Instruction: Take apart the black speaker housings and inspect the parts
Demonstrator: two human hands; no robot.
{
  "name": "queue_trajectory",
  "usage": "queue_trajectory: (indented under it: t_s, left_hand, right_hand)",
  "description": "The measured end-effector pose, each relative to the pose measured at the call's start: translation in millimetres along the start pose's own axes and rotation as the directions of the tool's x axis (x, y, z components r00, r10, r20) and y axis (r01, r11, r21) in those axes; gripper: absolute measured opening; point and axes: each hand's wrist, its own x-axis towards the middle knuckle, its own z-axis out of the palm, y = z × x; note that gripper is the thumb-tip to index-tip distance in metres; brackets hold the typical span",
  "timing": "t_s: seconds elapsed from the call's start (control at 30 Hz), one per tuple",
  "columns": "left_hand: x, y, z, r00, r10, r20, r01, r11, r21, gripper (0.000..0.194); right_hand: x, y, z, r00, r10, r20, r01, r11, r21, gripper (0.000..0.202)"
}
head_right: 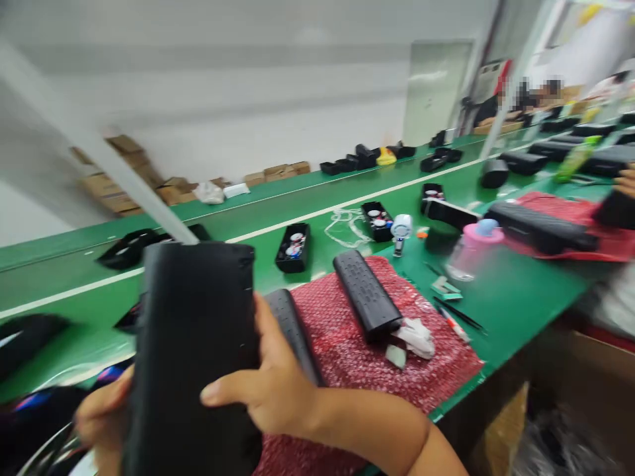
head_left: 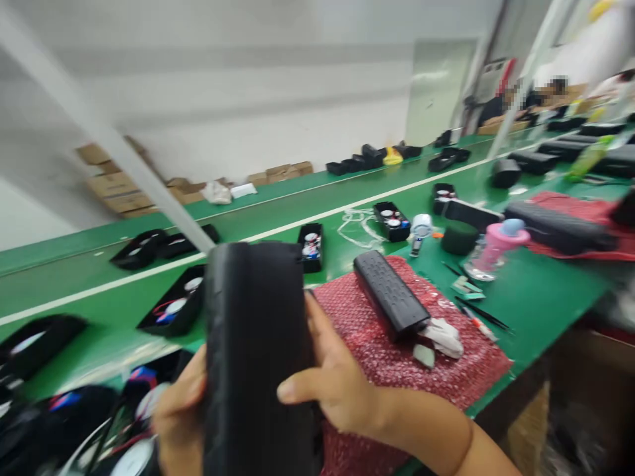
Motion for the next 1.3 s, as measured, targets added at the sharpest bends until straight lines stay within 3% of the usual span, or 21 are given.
queue_trajectory:
  t_s: [0.07, 0.13, 0.27, 0.37, 0.5, 0.73, 1.3]
  left_hand:
    - [3.1, -0.8, -0.6, 0.993, 0.014, 0.116, -0.022, 0.998, 0.067, 0.043]
    - [6.0, -3.2, 0.5, 0.987, 0.021, 0.157, -0.036, 0.995, 0.092, 0.038]
    - [6.0, -8.8, 2.6, 0.992, 0.111, 0.056, -0.116, 0.989, 0.094, 0.024]
    - [0.4, -15.4, 9.8, 0.995, 0.083, 0.046, -0.088, 0.989, 0.122, 0.026]
    - [-5.8, -24.7, 22.2, 0.972, 0.221, -0.075, -0.216, 0.974, 0.069, 0.029]
    - [10.1, -5.2, -3.3, 0.993, -0.018, 0.114, -0.004, 0.982, 0.188, 0.044]
    - [9.8, -3.9, 0.3, 0.995, 0.021, 0.097, -0.034, 0.989, 0.142, 0.047]
  right_hand:
    - [-2.3, -1.5, 0.9, 0.999, -0.024, -0.034, 0.023, 0.999, -0.022, 0.083]
    - [-2.8, -1.7, 0.9, 0.998, -0.032, -0.056, 0.029, 0.998, -0.054, 0.076]
    - [-3.5, 1.1, 0.0, 0.996, -0.012, -0.086, 0.001, 0.992, -0.128, 0.076]
    - [-4.6, 2.6, -1.5, 0.995, -0.007, -0.1, -0.007, 0.989, -0.146, 0.083]
    - [-5.9, 2.4, -3.9, 0.996, -0.001, -0.085, -0.013, 0.986, -0.165, 0.083]
    - [-8.0, 3.8, -6.8, 0.995, -0.003, -0.097, -0.019, 0.975, -0.222, 0.08]
    - [-8.1, 2.2, -5.9, 0.996, -0.012, -0.085, -0.008, 0.973, -0.23, 0.079]
